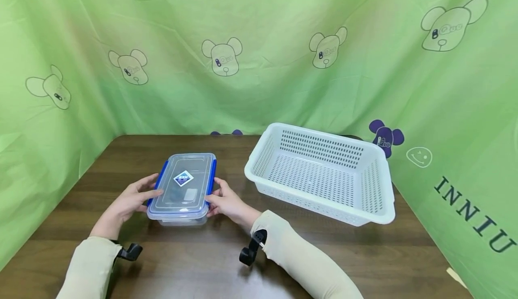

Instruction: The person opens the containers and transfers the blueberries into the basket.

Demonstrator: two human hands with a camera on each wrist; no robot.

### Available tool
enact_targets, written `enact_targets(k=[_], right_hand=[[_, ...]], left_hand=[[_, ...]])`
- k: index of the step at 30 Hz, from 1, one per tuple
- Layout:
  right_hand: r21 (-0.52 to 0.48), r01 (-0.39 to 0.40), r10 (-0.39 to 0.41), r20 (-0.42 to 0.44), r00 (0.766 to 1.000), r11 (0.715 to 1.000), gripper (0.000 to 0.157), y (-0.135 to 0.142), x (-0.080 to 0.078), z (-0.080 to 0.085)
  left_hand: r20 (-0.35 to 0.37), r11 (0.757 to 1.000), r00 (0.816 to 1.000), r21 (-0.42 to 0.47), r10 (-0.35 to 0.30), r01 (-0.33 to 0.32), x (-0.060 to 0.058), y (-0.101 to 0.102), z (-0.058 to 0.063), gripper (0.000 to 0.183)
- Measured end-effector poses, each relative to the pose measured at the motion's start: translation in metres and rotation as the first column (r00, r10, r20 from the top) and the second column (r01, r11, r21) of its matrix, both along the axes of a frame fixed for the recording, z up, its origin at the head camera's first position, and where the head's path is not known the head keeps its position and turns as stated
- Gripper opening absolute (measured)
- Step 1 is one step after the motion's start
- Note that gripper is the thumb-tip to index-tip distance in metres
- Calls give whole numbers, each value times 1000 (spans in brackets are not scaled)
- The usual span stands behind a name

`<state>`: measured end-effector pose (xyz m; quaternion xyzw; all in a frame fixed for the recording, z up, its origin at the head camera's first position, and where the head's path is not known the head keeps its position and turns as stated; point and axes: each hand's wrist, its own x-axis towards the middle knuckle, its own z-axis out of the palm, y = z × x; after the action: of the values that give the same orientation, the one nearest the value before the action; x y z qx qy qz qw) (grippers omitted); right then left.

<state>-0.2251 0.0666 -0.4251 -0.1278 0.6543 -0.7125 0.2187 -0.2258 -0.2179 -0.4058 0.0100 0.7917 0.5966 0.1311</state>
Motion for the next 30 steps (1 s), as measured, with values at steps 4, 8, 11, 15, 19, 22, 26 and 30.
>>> enact_targets(k=[4, 8, 11, 15, 19, 22, 26, 30], right_hand=[[-13, 35, -35, 1, 999, 999, 69, -1, 1, 2], [-9, 67, -67, -14, 998, 998, 68, -5, 4, 6], [7, 84, -84, -27, 996, 996, 67, -10, 5, 9], [22, 112, -111, -30, 993, 994, 70, -17, 5, 12], [51, 141, -139, -40, 989, 989, 71, -22, 6, 12], [96, 162, -155, -75, 985, 982, 68, -25, 7, 11], [161, 177, -158, -123, 980, 971, 66, -27, 10, 10], [183, 176, -151, -141, 978, 967, 64, -27, 11, 8]], left_hand=[[2, 999, 1000, 33, 7, -7, 0, -1, -3, 76], [5, 998, 1000, 61, 15, -15, 1, -3, -8, 75], [9, 998, 1000, 65, 25, -25, 1, -5, -11, 74], [5, 997, 999, 70, 31, -31, 2, -6, -13, 73], [3, 995, 1000, 90, 31, -31, 3, -5, -13, 72], [-1, 995, 1000, 93, 29, -29, 3, -4, -11, 72], [-15, 997, 1000, 78, 22, -21, 4, -3, -8, 72], [-31, 998, 999, 69, 14, -12, 3, -1, -6, 71]])
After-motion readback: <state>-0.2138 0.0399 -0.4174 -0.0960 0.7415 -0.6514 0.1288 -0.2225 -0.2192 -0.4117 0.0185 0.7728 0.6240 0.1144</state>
